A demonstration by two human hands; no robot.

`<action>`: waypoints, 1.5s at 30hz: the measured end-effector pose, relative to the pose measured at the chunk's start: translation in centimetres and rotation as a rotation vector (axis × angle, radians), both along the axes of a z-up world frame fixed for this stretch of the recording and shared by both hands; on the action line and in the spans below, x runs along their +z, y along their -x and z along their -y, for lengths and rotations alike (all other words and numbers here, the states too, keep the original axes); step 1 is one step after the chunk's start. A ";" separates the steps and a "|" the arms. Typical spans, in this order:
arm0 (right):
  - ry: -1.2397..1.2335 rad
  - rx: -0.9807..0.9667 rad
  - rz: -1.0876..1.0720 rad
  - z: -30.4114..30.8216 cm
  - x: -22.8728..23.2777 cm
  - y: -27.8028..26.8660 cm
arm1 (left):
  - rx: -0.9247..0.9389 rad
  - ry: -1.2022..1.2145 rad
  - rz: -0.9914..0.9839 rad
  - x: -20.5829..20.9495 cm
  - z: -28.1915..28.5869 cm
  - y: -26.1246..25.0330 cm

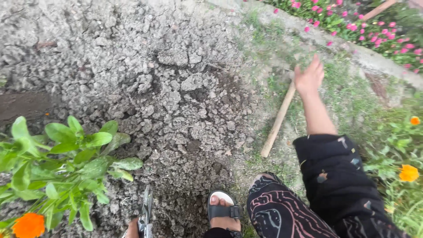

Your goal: Digging and loosening soil around plants in a garden using a hoe and pruning shears.

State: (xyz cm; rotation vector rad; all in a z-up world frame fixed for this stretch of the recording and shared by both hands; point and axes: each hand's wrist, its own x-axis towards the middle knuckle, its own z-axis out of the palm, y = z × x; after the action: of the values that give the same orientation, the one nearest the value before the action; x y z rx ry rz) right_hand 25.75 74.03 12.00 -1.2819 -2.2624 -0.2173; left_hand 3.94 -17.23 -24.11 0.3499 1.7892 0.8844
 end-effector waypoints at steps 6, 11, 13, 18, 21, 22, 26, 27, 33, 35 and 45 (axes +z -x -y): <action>0.745 -0.582 0.364 11.3 -6.8 -5.2 | 0.109 0.038 -0.273 -3.9 -5.0 -0.7; 0.644 -0.634 -0.035 12.0 -12.9 -7.9 | 0.850 0.002 0.614 -3.1 -6.2 0.9; 0.735 -0.596 -0.248 12.3 -11.2 -7.7 | 0.615 -0.268 0.226 -3.3 -5.3 0.8; 0.913 -0.418 -0.671 15.3 -0.1 -2.8 | 0.769 0.086 0.525 -2.7 -5.5 2.3; 0.641 -0.320 -0.434 16.3 6.4 1.8 | 0.568 -0.060 0.112 -2.6 -5.3 1.2; 0.487 -0.083 -0.490 15.9 7.4 2.9 | 0.489 -0.101 -0.024 -2.3 -4.8 0.9; 0.621 -0.074 -0.464 16.3 14.2 12.7 | 0.152 -0.289 -0.548 -1.7 -4.4 -0.2; 0.613 -0.074 -0.469 16.0 12.2 14.1 | 0.151 -0.297 -0.552 -1.9 -5.4 0.4; 0.330 -0.164 0.345 20.7 -5.1 16.7 | 0.224 -0.095 -0.321 -1.6 -7.5 2.8; 0.394 -0.043 0.068 23.2 -7.7 15.0 | 0.303 -0.090 -0.210 -1.7 -8.1 4.3; 0.508 0.150 -0.628 19.6 13.8 18.2 | 0.607 -0.014 0.441 -0.8 -6.5 4.8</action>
State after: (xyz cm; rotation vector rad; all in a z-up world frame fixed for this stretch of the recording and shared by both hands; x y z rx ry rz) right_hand 7.54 54.46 25.80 -1.1791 -1.8872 0.7556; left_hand -0.91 -10.74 -24.91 -0.3851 1.4814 1.2774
